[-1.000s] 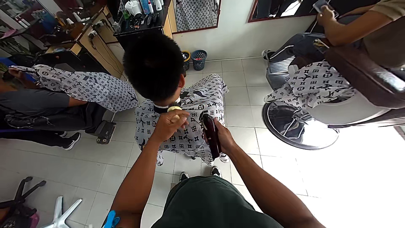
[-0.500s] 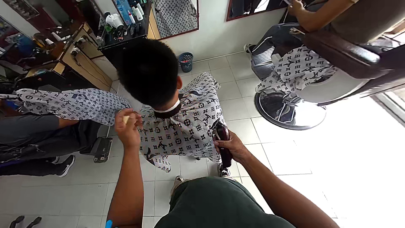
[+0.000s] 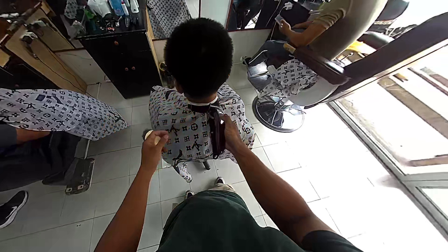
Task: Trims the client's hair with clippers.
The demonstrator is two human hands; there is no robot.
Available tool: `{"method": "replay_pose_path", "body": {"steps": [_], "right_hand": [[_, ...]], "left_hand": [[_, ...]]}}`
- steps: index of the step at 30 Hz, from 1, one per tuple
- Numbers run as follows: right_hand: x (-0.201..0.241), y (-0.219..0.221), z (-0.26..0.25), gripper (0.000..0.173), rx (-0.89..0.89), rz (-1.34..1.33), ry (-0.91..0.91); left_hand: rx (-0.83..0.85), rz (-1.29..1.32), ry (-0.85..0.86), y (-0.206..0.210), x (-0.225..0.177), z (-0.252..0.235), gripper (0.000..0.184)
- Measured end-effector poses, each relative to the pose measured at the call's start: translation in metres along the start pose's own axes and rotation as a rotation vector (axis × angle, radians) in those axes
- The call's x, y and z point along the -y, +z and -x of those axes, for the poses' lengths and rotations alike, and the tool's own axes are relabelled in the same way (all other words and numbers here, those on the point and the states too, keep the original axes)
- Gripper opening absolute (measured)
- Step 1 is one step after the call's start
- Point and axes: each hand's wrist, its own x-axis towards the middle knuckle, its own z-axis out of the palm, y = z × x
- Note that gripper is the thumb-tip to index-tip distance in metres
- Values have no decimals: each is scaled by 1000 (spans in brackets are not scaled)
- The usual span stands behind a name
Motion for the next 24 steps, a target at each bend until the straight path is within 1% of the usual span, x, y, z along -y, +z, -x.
{"method": "replay_pose_path", "body": {"steps": [2,5,8,12,17,21,24], "right_hand": [[2,12,-9,37,38,131,-55],[9,27,-21,40,26,294,-53],[12,34,-23,42,-4,333,-26],[9,36,-27,41,-26,368,-98],[9,37,-29,42,-27,362,-81],[7,39,-30,41,-65,475,-179],[8,37,-31,47,-50,461,-110]], "left_hand": [[-2,-23,-55,-20,20,25,19],[-48,-24,-178,-37,43,62,16],[-53,-19,-274,-44,63,91,16],[-28,-19,-352,-42,77,113,15],[13,-11,-335,-36,75,115,14],[25,-3,-301,-34,71,110,14],[26,-1,-275,-34,70,110,15]]}}
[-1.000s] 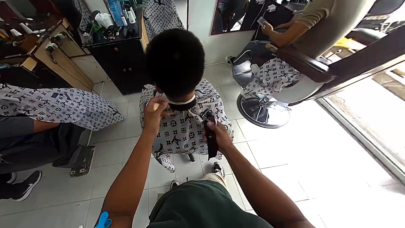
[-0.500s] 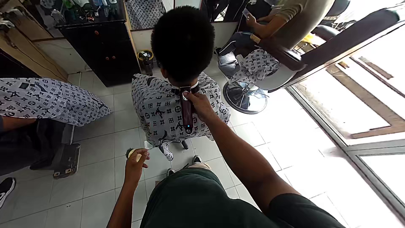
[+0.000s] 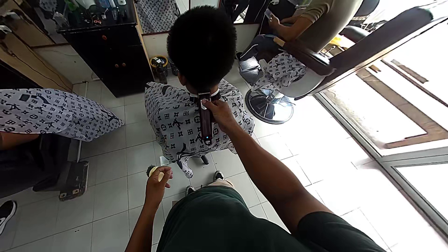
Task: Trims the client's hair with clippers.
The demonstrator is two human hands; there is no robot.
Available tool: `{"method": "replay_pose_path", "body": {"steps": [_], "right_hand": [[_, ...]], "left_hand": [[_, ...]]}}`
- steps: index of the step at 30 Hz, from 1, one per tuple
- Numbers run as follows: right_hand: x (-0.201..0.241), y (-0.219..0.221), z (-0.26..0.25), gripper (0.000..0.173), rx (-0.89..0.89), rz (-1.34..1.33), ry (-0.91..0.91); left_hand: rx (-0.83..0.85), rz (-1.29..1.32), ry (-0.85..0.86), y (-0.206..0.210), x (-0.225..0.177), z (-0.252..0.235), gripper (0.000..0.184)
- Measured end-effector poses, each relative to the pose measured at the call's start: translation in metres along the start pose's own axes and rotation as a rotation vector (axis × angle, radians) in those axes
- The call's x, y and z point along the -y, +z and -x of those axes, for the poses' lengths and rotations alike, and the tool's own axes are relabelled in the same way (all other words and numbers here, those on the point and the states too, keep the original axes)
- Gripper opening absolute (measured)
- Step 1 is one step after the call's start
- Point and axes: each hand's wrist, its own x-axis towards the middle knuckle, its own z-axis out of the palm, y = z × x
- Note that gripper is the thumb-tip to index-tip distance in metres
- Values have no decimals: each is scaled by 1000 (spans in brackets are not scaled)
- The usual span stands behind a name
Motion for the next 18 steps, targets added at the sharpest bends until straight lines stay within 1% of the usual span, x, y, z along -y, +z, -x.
{"method": "replay_pose_path", "body": {"steps": [1,3,5,6,8,10,11,13,14,15,16,18], "right_hand": [[1,0,0,46,7,-30,13],[1,2,0,43,-8,-39,-26],[1,4,1,40,-27,25,-109],[2,3,2,40,-26,63,-120],[3,1,1,45,-6,72,-51],[3,0,0,47,2,0,-5],[3,1,-1,45,-8,-35,-24],[0,5,2,38,-19,-72,-165],[-4,5,6,35,11,-94,-243],[-8,3,13,36,59,-121,-274],[-12,-1,21,40,105,-164,-235],[-20,-8,38,47,167,-284,-35]], "left_hand": [[-2,-4,1,0,0,0,15],[0,-11,-8,0,2,0,15],[1,-15,-16,0,2,0,16],[0,-16,-18,0,2,1,16],[-7,-16,-16,0,2,1,15],[-7,-21,-21,0,3,0,16],[-5,-21,-21,0,3,0,16],[-5,-20,-18,1,2,0,15],[-6,-17,-13,1,2,1,15],[-7,-9,-7,1,2,1,15],[-11,1,2,0,2,1,15],[-31,10,1,-2,4,0,15]]}}
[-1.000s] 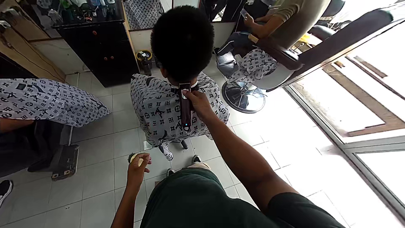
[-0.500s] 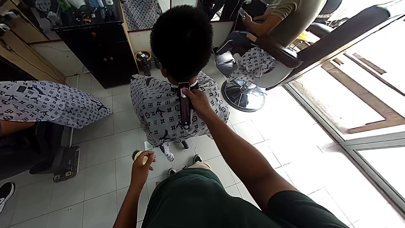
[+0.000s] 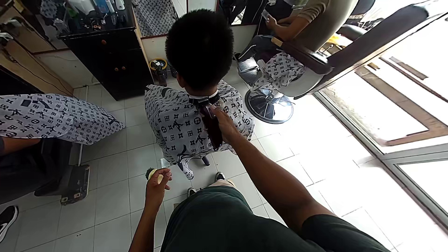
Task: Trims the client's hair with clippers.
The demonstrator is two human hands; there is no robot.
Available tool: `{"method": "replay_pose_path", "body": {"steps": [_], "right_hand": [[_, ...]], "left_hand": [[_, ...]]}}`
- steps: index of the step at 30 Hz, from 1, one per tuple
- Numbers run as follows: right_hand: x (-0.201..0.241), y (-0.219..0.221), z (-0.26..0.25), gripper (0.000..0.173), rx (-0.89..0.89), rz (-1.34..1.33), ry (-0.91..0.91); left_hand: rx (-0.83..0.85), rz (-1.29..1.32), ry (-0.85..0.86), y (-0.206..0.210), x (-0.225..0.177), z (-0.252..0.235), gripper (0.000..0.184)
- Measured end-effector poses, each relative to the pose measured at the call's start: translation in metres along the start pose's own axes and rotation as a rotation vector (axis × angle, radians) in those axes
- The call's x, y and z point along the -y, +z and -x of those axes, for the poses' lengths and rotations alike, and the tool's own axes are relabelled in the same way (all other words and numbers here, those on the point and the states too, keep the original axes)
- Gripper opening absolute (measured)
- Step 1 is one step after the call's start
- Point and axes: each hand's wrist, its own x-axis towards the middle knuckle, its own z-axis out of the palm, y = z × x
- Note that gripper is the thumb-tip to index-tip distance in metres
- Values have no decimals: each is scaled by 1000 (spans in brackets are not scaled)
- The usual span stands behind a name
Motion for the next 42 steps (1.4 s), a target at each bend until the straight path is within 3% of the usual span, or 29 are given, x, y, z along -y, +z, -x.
{"method": "replay_pose_path", "body": {"steps": [3,5,9,19,23,28,31,36,40,42], "right_hand": [[-4,0,5,31,-13,-62,107],[1,7,1,38,-69,-9,96],[14,16,-17,35,-97,-28,87],[21,32,-36,46,-172,160,80],[18,32,-40,44,-147,77,114],[15,38,-41,47,-184,214,19],[13,36,-43,46,-146,94,90],[13,42,-43,48,-201,201,-29],[14,37,-45,48,-151,85,99],[12,40,-45,46,-170,83,10]], "left_hand": [[-11,-6,-29,-2,4,-1,14],[-6,-17,-40,-1,4,-1,14],[11,-31,-32,1,1,-4,15],[-2,-28,-48,1,3,0,16],[-25,-29,-49,-4,5,3,15],[-33,-20,-56,-5,6,4,15],[-35,-16,-48,-6,6,4,15],[-26,-23,-62,-4,6,5,15],[-18,-39,-53,-6,7,6,17],[-15,-40,-61,-5,7,5,16]]}}
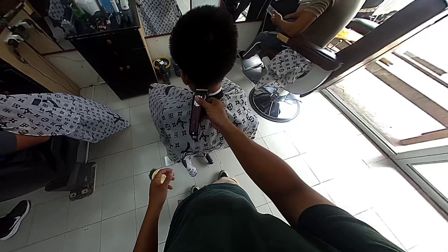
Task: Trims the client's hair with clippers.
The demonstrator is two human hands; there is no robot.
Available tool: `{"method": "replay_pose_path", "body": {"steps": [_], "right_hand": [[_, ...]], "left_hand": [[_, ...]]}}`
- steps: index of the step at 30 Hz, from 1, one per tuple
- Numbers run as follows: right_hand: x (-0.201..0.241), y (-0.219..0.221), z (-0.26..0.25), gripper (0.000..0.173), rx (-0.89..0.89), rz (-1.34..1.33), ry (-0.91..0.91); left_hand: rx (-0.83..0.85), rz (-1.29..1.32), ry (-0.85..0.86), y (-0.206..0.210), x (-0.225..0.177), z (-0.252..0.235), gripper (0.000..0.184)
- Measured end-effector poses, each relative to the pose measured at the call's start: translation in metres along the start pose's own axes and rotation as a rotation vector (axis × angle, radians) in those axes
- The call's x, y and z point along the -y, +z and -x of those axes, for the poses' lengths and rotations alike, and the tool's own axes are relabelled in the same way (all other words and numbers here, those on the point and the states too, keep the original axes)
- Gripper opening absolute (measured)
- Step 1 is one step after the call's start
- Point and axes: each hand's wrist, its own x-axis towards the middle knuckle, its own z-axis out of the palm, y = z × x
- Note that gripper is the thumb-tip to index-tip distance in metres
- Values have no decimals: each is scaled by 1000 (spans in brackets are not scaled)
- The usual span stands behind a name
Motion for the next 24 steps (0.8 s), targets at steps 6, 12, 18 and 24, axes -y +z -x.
{"method": "replay_pose_path", "body": {"steps": [6,12,18,24], "right_hand": [[-31,-26,45,46,304,-135,17],[-30,-26,52,37,303,34,145],[-15,-5,42,50,109,-45,75],[3,11,11,40,0,-74,120]], "left_hand": [[-14,34,25,-4,0,2,16],[-9,35,6,-3,6,1,15],[8,27,23,0,0,-2,15],[9,22,7,-1,2,-2,16]]}}
